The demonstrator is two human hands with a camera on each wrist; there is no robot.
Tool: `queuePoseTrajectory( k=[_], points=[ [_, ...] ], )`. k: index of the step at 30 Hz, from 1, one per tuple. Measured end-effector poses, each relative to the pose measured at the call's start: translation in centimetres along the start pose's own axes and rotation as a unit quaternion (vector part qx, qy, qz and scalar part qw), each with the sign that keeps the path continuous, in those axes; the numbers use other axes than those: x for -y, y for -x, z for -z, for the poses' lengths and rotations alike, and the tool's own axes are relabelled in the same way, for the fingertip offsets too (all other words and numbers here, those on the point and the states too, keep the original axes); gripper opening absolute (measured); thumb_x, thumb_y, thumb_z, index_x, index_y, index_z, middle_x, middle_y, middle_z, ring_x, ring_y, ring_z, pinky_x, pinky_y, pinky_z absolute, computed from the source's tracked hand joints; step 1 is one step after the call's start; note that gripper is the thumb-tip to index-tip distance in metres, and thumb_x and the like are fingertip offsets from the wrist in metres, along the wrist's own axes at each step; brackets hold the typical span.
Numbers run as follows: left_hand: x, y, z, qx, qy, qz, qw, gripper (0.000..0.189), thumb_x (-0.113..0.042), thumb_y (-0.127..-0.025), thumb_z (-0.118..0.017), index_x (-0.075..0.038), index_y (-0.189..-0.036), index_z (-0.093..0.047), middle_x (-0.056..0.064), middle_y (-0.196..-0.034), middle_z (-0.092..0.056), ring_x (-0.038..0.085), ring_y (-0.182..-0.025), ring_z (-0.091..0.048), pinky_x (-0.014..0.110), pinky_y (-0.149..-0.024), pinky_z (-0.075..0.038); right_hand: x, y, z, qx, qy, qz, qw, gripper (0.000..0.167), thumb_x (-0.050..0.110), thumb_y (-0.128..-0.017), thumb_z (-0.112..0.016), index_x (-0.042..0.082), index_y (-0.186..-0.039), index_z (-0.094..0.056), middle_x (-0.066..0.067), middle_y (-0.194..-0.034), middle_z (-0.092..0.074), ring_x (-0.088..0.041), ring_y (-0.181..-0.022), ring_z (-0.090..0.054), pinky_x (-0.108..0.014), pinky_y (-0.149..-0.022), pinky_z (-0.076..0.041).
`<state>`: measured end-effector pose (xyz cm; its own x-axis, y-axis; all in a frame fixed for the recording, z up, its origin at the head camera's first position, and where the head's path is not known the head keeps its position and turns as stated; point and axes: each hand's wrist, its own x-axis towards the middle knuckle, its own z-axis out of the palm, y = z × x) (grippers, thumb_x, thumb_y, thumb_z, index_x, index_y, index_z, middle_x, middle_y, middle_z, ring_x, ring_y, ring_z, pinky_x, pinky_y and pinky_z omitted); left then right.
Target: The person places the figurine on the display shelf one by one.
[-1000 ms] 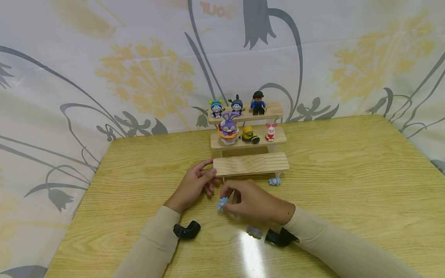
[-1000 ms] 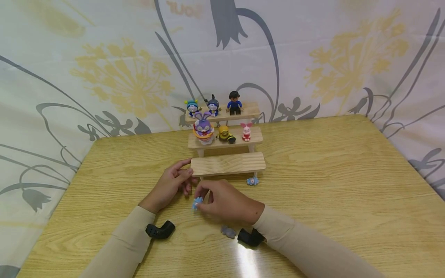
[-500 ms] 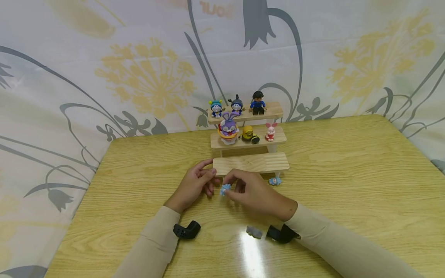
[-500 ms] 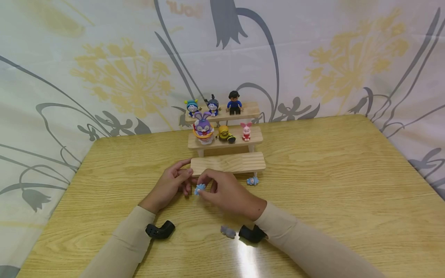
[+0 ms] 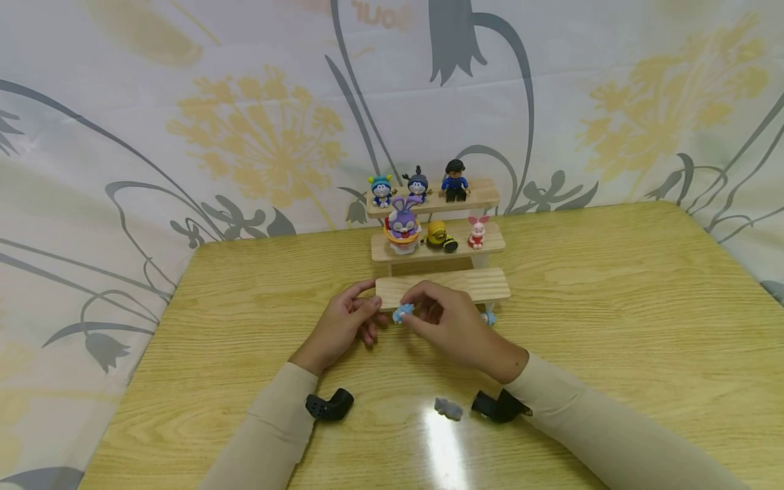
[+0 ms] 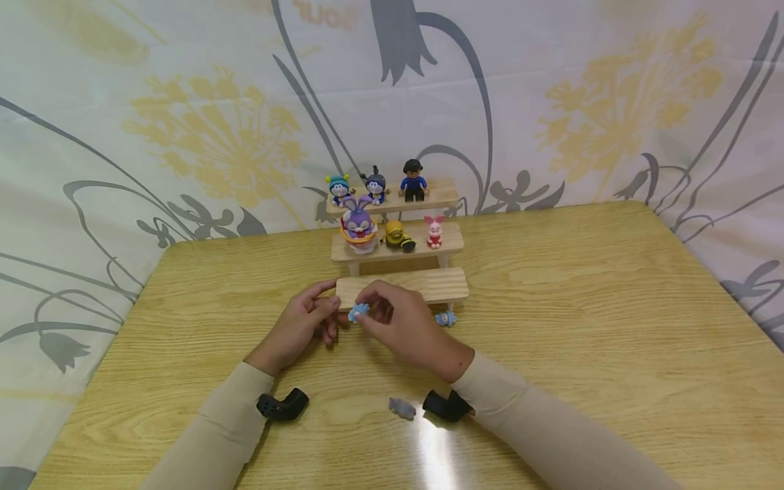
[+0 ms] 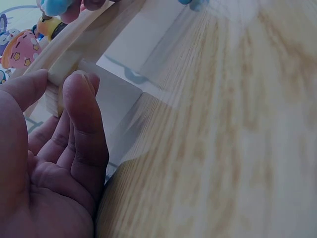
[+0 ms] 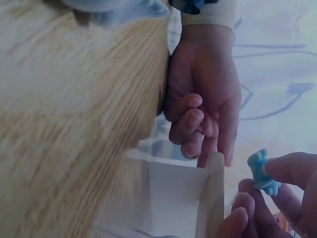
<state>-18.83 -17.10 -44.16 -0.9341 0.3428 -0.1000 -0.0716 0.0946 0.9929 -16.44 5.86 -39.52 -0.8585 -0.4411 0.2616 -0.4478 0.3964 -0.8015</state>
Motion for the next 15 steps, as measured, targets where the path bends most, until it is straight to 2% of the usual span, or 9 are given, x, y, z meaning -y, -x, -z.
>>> queuePoseTrajectory(
  k=[5,10,15],
  points=[
    [0.02,0.01,0.09,-0.001,0.001,0.002,1.0,0.053,-0.029,-0.106,-0.053,-0.012,-0.154,-0.037,0.002,-0.09,-0.072,0.012,-0.062,-0.062,0.026,-0.058,-0.056,-0.07,-0.26,0.04,-0.021,0.017,0.021,0.9994,0.014,0.016,-0.094,-0.072,0.014,-0.107,-0.069,0.004,-0.085,-0.067,-0.009,-0.071,-0.058,-0.024,-0.063,-0.052],
    [-0.02,0.04,0.1,0.0,0.005,0.001,1.0,0.054,-0.029,-0.105,-0.053,-0.012,-0.154,-0.036,0.001,-0.09,-0.072,0.012,-0.061,-0.063,0.026,-0.057,-0.056,-0.54,-0.66,0.03,-0.047,0.065,0.049,0.9955,0.016,0.015,-0.093,-0.073,0.011,-0.108,-0.07,0.001,-0.094,-0.07,-0.009,-0.079,-0.06,-0.025,-0.069,-0.053],
    [-0.09,0.01,0.03,0.002,0.003,-0.002,1.0,0.054,-0.03,-0.105,-0.054,-0.012,-0.153,-0.037,0.001,-0.089,-0.072,0.012,-0.061,-0.062,0.026,-0.057,-0.056,-0.88,-0.99,0.23,-0.056,0.082,0.055,0.9936,0.019,0.014,-0.093,-0.073,0.009,-0.11,-0.07,-0.002,-0.1,-0.07,-0.011,-0.085,-0.063,-0.027,-0.074,-0.057]
  ],
)
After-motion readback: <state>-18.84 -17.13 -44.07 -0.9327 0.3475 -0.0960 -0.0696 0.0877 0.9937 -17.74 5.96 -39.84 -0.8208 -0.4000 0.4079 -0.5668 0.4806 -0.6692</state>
